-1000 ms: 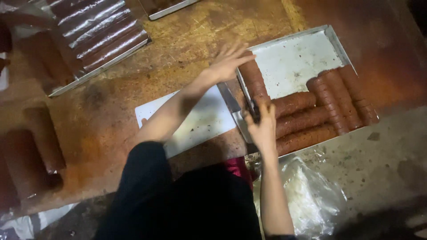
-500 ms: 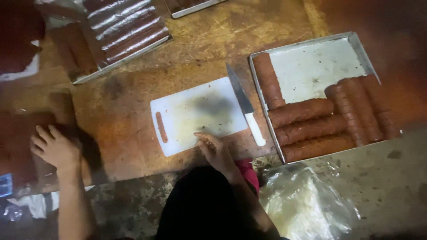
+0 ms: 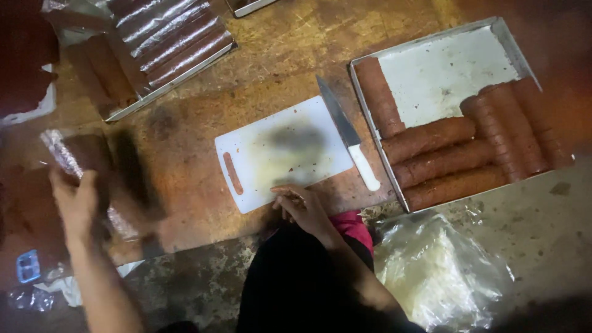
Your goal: Slicing long brown food rolls into smaller segments using a knife on a cutting board and placing them into a tray
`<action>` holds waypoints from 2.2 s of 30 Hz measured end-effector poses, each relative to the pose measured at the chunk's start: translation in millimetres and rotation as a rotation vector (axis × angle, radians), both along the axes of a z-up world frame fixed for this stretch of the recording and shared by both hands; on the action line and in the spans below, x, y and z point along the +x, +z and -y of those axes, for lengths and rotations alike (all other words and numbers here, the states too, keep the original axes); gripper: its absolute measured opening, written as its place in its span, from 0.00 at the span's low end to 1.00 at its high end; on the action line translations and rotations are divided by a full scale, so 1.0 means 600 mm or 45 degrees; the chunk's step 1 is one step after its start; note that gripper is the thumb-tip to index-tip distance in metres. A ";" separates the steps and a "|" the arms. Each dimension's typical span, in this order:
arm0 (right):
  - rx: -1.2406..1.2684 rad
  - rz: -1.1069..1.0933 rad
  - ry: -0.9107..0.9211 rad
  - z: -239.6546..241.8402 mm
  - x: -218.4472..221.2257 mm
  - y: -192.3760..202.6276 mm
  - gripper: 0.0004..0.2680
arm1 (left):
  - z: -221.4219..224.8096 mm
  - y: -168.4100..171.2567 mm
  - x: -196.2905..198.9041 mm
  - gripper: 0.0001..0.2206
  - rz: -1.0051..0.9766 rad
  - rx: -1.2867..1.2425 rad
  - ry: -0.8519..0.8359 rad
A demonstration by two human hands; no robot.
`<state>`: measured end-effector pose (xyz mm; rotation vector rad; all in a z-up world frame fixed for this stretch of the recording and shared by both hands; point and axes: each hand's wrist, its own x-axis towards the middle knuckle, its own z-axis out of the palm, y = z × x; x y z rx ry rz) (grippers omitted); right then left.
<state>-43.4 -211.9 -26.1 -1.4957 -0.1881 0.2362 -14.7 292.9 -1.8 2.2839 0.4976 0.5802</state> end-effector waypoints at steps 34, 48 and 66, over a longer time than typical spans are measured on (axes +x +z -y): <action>0.765 -0.073 -0.998 0.424 -0.118 0.031 0.10 | 0.611 -0.079 0.090 0.29 -0.518 -1.851 -0.864; 0.580 -0.641 -2.178 0.657 -0.598 -0.548 0.12 | 0.606 -0.065 0.166 0.24 -0.733 0.400 -1.390; -0.656 -0.061 -1.420 0.335 -0.162 -0.178 0.10 | 0.652 -0.108 0.206 0.39 -0.472 0.740 -1.169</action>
